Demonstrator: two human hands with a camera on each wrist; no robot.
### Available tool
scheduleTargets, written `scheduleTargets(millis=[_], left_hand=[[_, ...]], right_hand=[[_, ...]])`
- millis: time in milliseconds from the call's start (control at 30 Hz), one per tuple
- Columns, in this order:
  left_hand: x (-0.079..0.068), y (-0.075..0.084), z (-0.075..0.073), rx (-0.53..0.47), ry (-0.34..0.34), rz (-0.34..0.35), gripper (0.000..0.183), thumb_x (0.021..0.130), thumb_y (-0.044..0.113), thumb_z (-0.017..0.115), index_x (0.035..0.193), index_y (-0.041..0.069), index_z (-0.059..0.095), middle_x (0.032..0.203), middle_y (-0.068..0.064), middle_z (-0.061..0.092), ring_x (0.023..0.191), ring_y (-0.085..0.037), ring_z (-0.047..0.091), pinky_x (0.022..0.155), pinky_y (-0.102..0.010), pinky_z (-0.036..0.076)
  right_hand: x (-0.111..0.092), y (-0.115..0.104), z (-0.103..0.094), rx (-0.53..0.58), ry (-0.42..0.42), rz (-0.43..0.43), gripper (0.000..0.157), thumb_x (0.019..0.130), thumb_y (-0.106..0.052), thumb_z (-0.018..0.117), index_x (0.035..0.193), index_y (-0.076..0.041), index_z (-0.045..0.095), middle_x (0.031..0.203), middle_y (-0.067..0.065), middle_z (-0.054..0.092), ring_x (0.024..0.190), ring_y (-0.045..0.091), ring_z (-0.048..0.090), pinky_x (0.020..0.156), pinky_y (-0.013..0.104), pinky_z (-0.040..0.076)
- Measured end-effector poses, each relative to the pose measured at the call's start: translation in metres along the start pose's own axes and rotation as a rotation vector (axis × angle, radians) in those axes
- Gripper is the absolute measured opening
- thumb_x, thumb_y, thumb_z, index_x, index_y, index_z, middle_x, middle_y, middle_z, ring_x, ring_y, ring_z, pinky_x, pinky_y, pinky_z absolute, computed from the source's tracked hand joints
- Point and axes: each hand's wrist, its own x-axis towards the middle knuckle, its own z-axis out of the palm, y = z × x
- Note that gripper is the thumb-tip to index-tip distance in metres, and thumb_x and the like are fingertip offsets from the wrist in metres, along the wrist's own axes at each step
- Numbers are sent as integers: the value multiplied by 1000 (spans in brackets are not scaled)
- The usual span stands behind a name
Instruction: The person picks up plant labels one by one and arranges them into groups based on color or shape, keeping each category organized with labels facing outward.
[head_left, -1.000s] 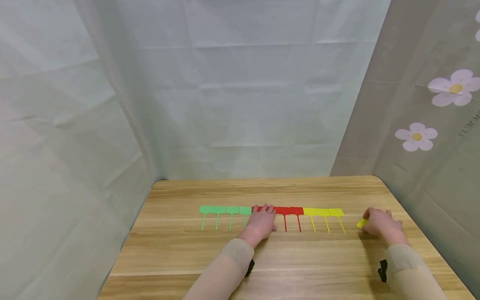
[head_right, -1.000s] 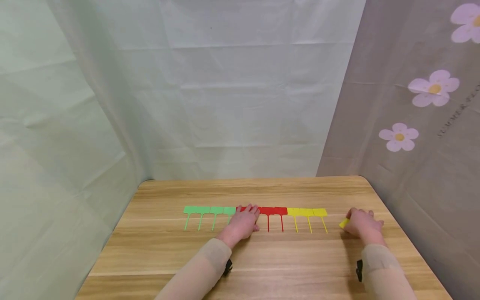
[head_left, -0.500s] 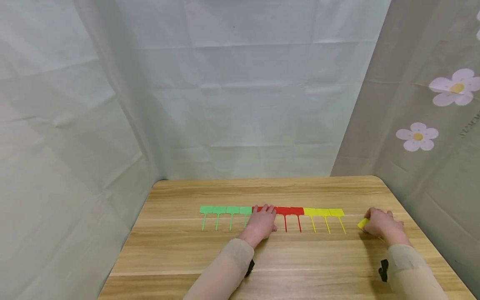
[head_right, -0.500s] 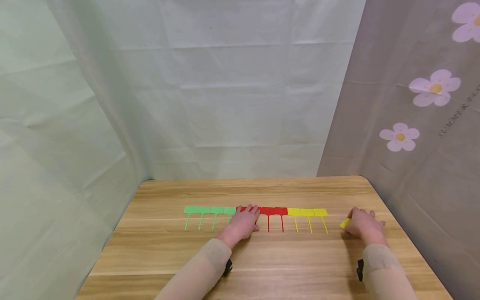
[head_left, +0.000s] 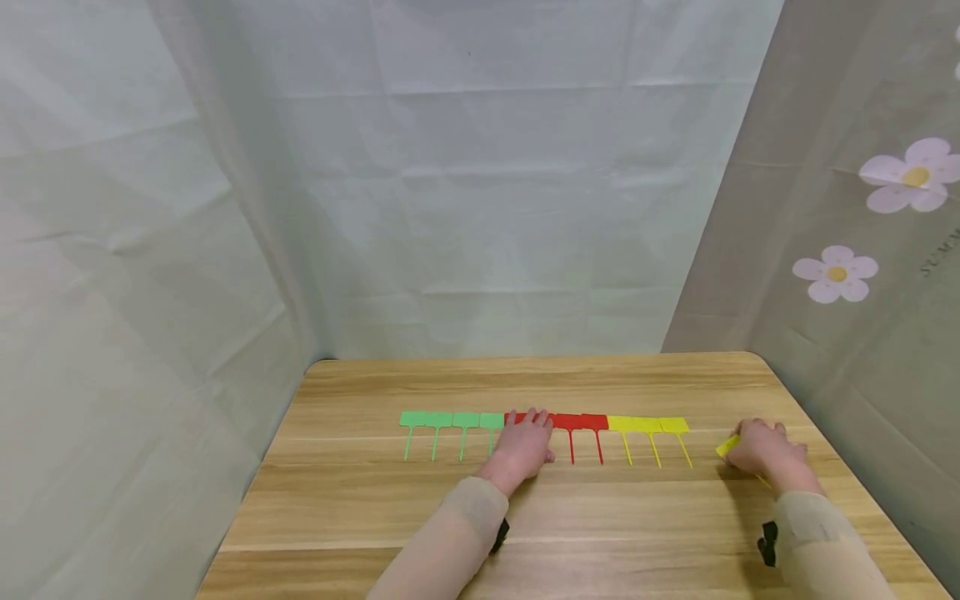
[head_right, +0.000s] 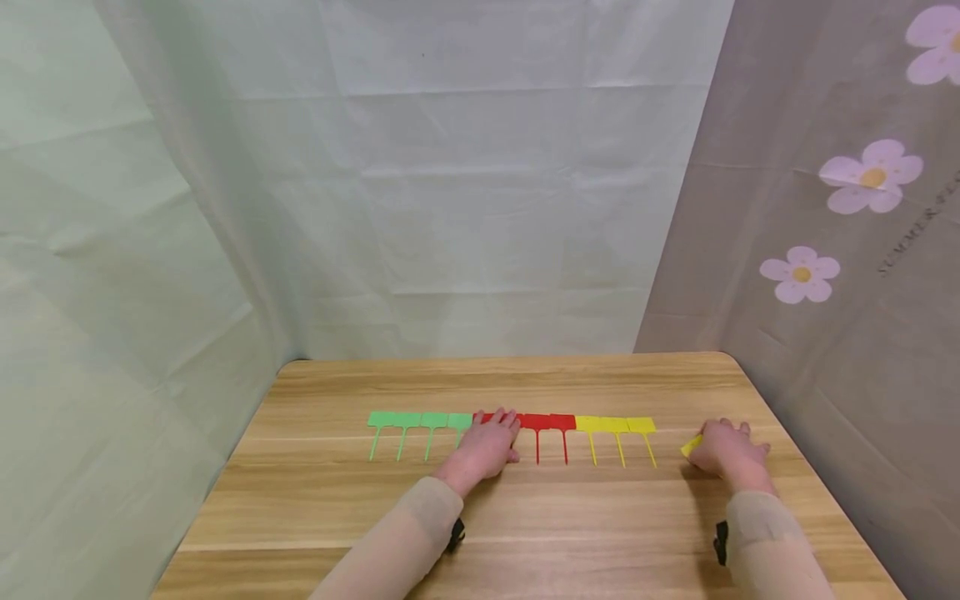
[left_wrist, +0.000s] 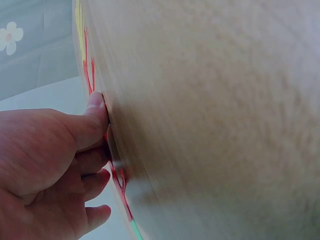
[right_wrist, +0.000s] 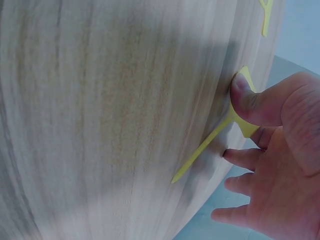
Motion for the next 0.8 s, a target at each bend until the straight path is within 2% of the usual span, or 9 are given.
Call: scheduleTargets(millis=[167, 333, 467, 667, 800], left_hand=[[0, 0, 0, 1, 3, -1, 68, 103, 43, 70, 162, 15, 51, 169, -1, 43, 158, -23, 35, 128, -50, 30], [0, 0, 0, -8, -2, -5, 69, 102, 44, 71, 162, 15, 50, 169, -1, 42, 158, -23, 34, 129, -50, 29], [-1, 0, 0, -8, -2, -5, 70, 102, 43, 71, 162, 15, 50, 170, -1, 42, 158, -23, 34, 129, -50, 29], [-2, 0, -2, -4, 3, -3, 69, 103, 43, 71, 162, 15, 50, 170, -1, 42, 158, -23, 34, 128, -50, 29], [-2, 0, -2, 2, 1, -1, 69, 103, 44, 70, 162, 15, 50, 170, -1, 42, 158, -22, 34, 128, -49, 29]], right_hand=[[-1, -1, 0, -23, 2, 14, 56, 82, -17, 70, 127, 14, 56, 134, 45, 46, 133, 74, 17, 100, 92, 18], [-3, 1, 0, -32, 36, 28, 56, 83, -23, 77, 123, 12, 61, 126, 42, 59, 134, 77, 15, 103, 87, 19], [-4, 2, 0, -55, 72, 35, 52, 83, -27, 83, 114, 10, 66, 113, 36, 65, 132, 75, 22, 103, 84, 24], [-5, 2, -2, -67, 122, 18, 47, 79, -30, 89, 103, 6, 71, 99, 27, 68, 110, 61, 47, 95, 78, 34], [-4, 2, -4, -73, 141, 4, 40, 78, -31, 93, 92, 0, 72, 93, 23, 69, 100, 54, 55, 94, 77, 36]])
